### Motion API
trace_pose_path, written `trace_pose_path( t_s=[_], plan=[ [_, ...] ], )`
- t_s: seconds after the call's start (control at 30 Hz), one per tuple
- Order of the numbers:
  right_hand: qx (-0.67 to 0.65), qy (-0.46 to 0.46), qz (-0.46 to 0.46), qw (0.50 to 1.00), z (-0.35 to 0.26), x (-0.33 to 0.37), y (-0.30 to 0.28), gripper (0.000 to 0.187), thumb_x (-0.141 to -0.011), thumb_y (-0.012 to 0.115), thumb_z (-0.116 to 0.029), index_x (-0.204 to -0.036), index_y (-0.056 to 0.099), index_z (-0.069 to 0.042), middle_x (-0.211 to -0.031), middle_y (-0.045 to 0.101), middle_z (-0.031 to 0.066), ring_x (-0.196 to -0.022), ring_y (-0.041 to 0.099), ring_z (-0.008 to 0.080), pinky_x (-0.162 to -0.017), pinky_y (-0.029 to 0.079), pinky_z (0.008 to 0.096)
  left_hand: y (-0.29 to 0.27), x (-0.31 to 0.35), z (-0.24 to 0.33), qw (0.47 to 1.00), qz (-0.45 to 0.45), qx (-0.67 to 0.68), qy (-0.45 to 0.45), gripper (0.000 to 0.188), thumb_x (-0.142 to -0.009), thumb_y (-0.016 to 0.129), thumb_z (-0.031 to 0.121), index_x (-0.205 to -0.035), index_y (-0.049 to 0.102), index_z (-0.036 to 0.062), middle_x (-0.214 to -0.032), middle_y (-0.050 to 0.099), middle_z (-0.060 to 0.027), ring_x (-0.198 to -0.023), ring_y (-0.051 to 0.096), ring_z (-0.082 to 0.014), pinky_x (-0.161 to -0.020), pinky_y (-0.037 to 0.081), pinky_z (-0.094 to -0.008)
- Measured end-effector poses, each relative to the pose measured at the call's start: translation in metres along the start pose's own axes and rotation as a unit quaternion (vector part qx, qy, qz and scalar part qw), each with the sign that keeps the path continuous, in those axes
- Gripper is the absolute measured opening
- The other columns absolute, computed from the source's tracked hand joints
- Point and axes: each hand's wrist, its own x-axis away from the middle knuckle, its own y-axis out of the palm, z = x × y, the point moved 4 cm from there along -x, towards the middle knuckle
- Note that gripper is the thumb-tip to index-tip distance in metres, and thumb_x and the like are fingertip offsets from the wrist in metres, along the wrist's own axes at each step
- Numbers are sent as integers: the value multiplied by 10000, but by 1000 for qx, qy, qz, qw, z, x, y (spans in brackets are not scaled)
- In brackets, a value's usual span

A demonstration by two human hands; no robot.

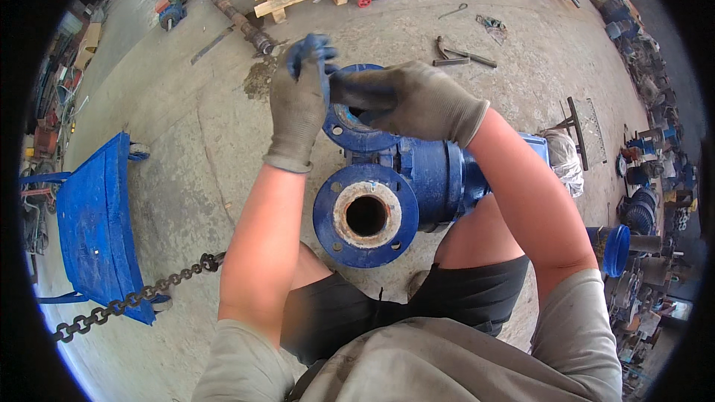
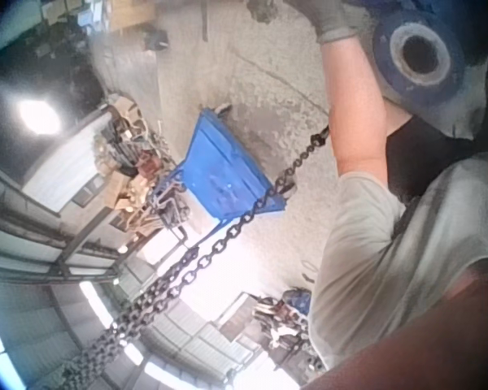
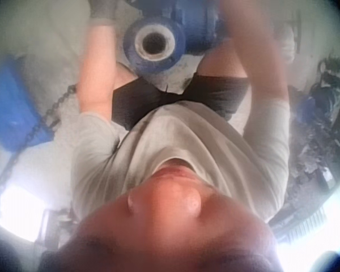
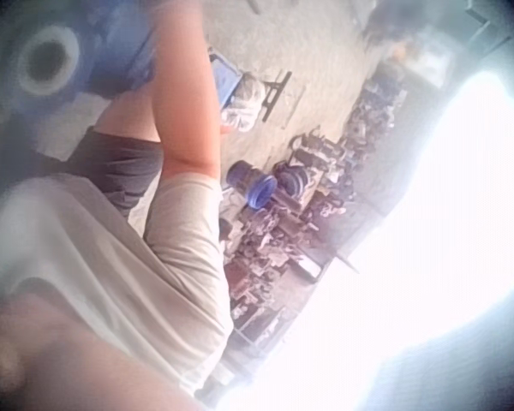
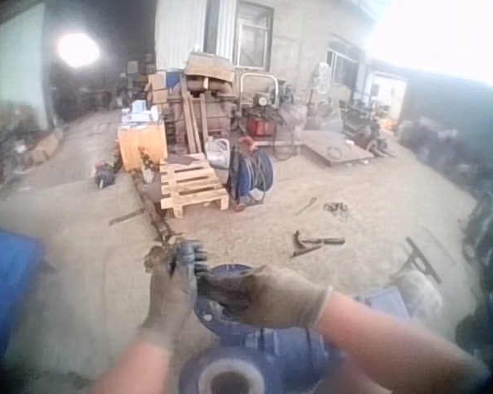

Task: The person scrubs the exterior of a large blue industrial pump with a small abrasive block. They rotate the pump to access different sides and continue scrubbing the flanges and body.

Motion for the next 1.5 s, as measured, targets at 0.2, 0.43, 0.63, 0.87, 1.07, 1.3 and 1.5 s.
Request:
trace_pose_path(
  t_s=[0.2, 0.43, 0.63, 0.87, 1.07, 1.3, 1.5],
  plan=[
    [5, -49, -16, 999, -8, 17, 6, 576, -947, 772, -267, -1517, 698, -258, -1224, 811, 163, -1080, 787, 354, -1000, 619, 463, -33, 8, 33, 977, -58, -177, -100, 540, -1164, 595, 477, -958, 823, 32, -659, 640, -22, -626, 637, -134, -622, 497, -343],
    [-19, 109, -158, 981, 48, 74, 5, 482, -983, 760, -293, -1463, 752, -247, -1275, 801, 170, -1117, 774, 386, -1025, 599, 453, -78, 31, 12, 908, -144, -371, -134, 488, -1127, 611, 456, -1130, 741, -14, -744, 710, -137, -745, 733, -299, -752, 563, -453],
    [-17, 62, -184, 981, 43, 50, 22, 450, -1006, 737, -396, -1438, 762, -273, -1274, 790, 197, -1158, 745, 413, -1042, 584, 479, -86, 71, -9, 797, -295, -489, -197, 537, -1153, 507, 461, -1282, 676, -33, -1118, 755, -323, -1141, 734, -463, -1007, 557, -556],
    [-2, 41, -189, 981, 20, 39, 26, 418, -1058, 684, -450, -1430, 756, -274, -1316, 772, 193, -1190, 720, 435, -1054, 577, 487, -75, 104, 20, 740, -418, -525, -52, 409, -1160, 484, 307, -1243, 695, -33, -1263, 722, -315, -1171, 691, -510, -1037, 546, -543],
    [-15, 82, -209, 974, 17, 40, 21, 421, -1074, 642, -454, -1440, 749, -274, -1260, 786, 209, -1155, 734, 440, -1048, 577, 489, -64, 123, 15, 680, -468, -564, -39, 347, -1149, 481, 241, -1229, 709, -8, -1156, 736, -281, -1115, 728, -475, -979, 591, -536],
    [-10, 48, -128, 991, 21, 48, 31, 453, -1107, 571, -519, -1427, 761, -261, -1227, 799, 191, -1136, 748, 431, -1038, 574, 487, -50, 139, 5, 716, -396, -572, -48, 411, -1143, 490, 305, -1238, 728, -16, -1166, 743, -298, -1113, 736, -477, -995, 587, -553],
    [3, 68, -198, 978, 81, 69, 10, 491, -989, 736, -407, -1468, 746, -302, -1272, 803, 171, -1139, 764, 390, -1036, 591, 469, -27, 146, 6, 756, -200, -569, -252, 617, -1180, 403, 496, -1183, 764, -4, -1196, 777, -299, -1170, 733, -482, -1049, 560, -567]
  ],
)
